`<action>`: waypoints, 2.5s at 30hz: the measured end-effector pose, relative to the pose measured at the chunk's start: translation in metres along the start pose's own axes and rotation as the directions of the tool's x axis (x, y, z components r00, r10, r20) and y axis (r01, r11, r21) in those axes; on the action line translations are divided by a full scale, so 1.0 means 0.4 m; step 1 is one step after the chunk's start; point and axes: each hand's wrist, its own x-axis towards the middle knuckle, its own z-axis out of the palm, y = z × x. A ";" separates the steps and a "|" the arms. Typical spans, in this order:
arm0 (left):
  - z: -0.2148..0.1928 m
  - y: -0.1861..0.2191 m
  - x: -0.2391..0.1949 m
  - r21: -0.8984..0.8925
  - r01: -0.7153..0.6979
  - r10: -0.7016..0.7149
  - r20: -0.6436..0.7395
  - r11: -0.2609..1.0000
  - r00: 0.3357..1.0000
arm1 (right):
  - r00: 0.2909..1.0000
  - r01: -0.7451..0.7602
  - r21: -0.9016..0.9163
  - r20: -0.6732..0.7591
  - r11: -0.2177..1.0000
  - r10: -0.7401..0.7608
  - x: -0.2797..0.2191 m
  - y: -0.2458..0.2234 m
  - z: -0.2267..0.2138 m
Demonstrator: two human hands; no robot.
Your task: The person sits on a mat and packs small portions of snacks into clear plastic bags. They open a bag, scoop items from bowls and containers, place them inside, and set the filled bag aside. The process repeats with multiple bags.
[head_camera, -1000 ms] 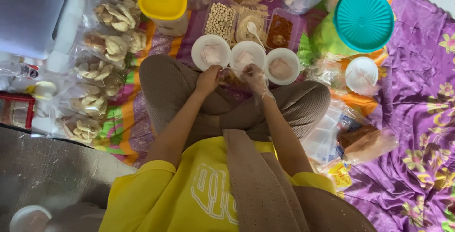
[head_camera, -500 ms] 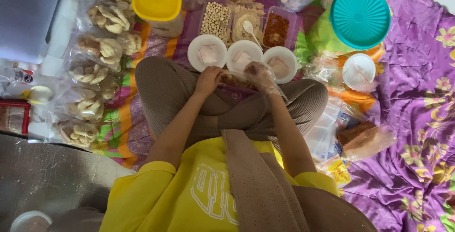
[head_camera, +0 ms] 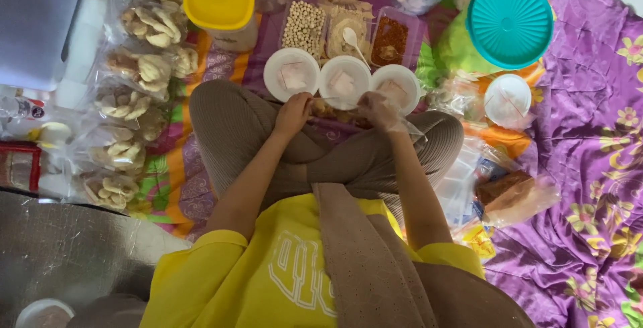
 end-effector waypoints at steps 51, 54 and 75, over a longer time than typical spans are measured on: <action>-0.208 -0.127 0.052 -0.145 0.002 -0.051 -0.339 0.989 0.939 | 0.918 0.380 0.683 -0.362 -0.624 0.163 -0.012 0.192 -0.235; -0.200 -0.156 0.023 -0.125 0.074 -0.113 -0.335 0.989 0.935 | 0.923 0.368 0.674 -0.347 -0.641 0.165 -0.003 0.205 -0.230; -0.223 -0.166 0.036 0.209 -0.188 0.259 -0.402 0.960 0.878 | 0.792 0.567 0.731 -0.357 -0.380 0.496 -0.265 0.350 -0.247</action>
